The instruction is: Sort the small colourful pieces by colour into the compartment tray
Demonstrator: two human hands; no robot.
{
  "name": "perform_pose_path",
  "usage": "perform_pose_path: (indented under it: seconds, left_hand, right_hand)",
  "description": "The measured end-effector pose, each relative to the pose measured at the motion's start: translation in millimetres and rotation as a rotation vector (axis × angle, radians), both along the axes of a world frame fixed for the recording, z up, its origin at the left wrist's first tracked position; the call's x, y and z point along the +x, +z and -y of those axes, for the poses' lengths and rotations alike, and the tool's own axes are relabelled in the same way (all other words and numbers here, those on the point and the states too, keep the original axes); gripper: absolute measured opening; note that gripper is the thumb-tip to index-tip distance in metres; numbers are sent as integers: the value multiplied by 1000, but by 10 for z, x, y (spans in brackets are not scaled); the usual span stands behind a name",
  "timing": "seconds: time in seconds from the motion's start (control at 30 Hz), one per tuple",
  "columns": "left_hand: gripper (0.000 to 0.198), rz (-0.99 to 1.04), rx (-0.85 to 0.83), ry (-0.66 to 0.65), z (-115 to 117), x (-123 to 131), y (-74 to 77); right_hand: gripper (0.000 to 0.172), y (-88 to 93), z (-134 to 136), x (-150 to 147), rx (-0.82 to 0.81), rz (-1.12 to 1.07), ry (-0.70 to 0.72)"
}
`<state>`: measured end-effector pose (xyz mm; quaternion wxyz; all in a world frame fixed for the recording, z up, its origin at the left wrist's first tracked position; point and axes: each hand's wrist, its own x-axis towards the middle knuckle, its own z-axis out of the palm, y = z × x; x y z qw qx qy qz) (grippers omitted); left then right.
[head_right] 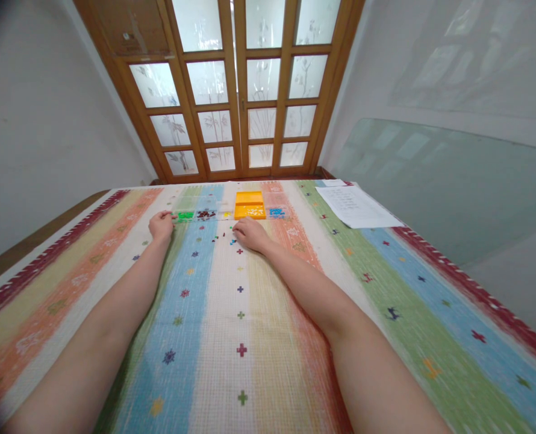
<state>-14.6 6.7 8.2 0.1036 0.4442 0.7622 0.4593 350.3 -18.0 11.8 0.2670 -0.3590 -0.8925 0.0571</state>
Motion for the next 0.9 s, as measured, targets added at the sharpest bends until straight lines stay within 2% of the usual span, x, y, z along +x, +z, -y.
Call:
perform_pose_path:
  seconds: [0.13, 0.3, 0.37, 0.47, 0.63, 0.77, 0.83, 0.9]
  left_hand:
    - [38, 87, 19, 39, 25, -24, 0]
    - [37, 30, 29, 38, 46, 19, 20]
    - [37, -17, 49, -3, 53, 61, 36]
    - [36, -117, 75, -164, 68, 189, 64]
    - [31, -329, 14, -563, 165, 618, 80]
    - [24, -575, 59, -894, 286, 972, 94]
    - [22, -630, 114, -965, 339, 1075, 115]
    - [20, -649, 160, -977, 378, 1123, 138]
  right_hand:
    - [20, 7, 7, 6, -5, -12, 6]
    - [21, 27, 24, 3, -13, -14, 0]
    - [21, 32, 26, 1, -14, -12, 0]
    - [22, 34, 25, 1, -14, -9, 0]
    - [22, 49, 38, 0, -14, -9, 6]
    - [21, 59, 50, -9, 4, -12, 14]
    - [20, 52, 44, -10, 9, -24, 21]
    - [19, 38, 30, -7, 11, -34, 22]
